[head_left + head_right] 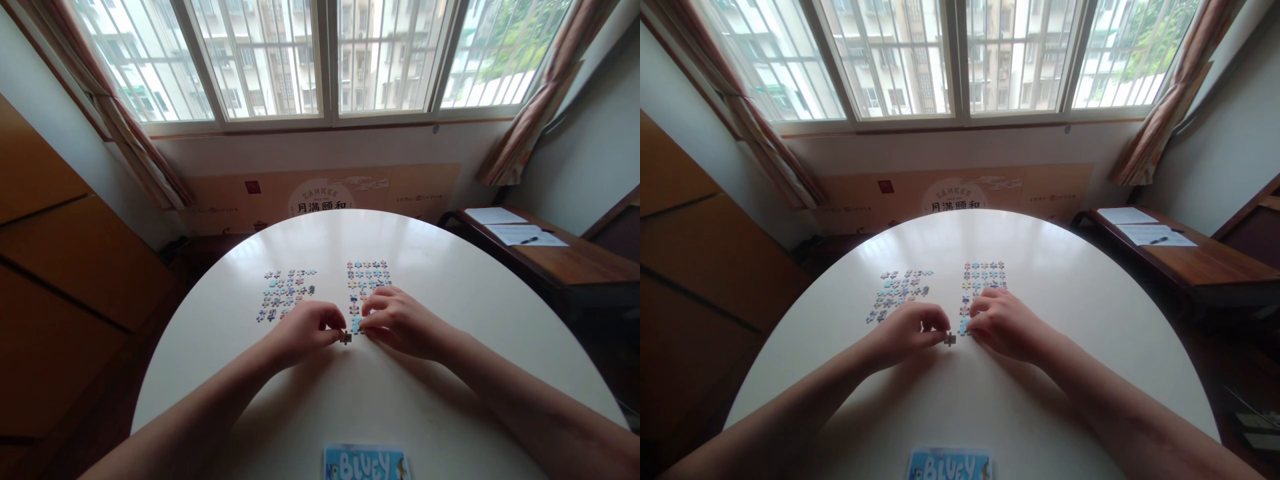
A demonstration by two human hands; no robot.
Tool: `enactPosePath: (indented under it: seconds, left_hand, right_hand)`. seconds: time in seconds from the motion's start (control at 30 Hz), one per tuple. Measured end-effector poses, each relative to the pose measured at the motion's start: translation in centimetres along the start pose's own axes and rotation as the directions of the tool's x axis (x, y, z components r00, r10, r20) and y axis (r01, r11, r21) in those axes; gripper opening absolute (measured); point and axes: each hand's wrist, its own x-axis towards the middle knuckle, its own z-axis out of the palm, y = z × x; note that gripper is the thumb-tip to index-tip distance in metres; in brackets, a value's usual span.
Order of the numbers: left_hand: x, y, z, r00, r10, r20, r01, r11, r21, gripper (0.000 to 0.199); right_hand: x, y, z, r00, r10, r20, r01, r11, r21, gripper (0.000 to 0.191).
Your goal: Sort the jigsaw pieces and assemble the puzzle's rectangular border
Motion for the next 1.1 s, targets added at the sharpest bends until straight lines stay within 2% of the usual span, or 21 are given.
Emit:
enactPosePath:
  seconds: [0.23,0.33,0.53,0.67,0.97,1.1]
  left_hand:
    - [0.0,0.3,1.4,0.992,-0.109,-0.056,0.11,0.994,0.01,0.008]
    - [-0.1,0.4,2.0,0.99,-0.117,-0.083,0.121,0.991,0.05,0.013]
    - [0.1,0.4,2.4,0.99,0.0,-0.14,0.026,0.982,0.185,0.014]
    - [0.4,0.1,2.6,0.989,0.07,-0.132,-0.027,0.954,0.298,0.014]
    - [0.2,-0.1,2.2,0.978,0.151,-0.144,-0.095,0.936,0.34,0.009]
    - [0.2,0.0,2.4,0.979,0.171,-0.107,-0.119,0.918,0.379,0.012]
  right_hand:
    - [0.2,-0.1,-0.1,1.0,0.013,-0.029,-0.013,1.0,0.019,0.013]
    - [0.1,0.0,-0.2,0.999,0.016,-0.032,-0.016,1.0,0.02,0.014]
    - [0.0,0.0,-0.3,0.999,0.019,-0.034,-0.019,1.0,0.024,0.013]
    - [0.1,-0.1,-0.2,0.999,0.031,-0.043,-0.031,0.999,0.018,0.013]
    - [0.1,-0.1,-0.5,0.999,0.027,-0.025,-0.025,0.998,0.056,0.011]
    - [0.2,-0.2,-0.5,0.999,0.021,-0.03,-0.019,0.997,0.072,0.01]
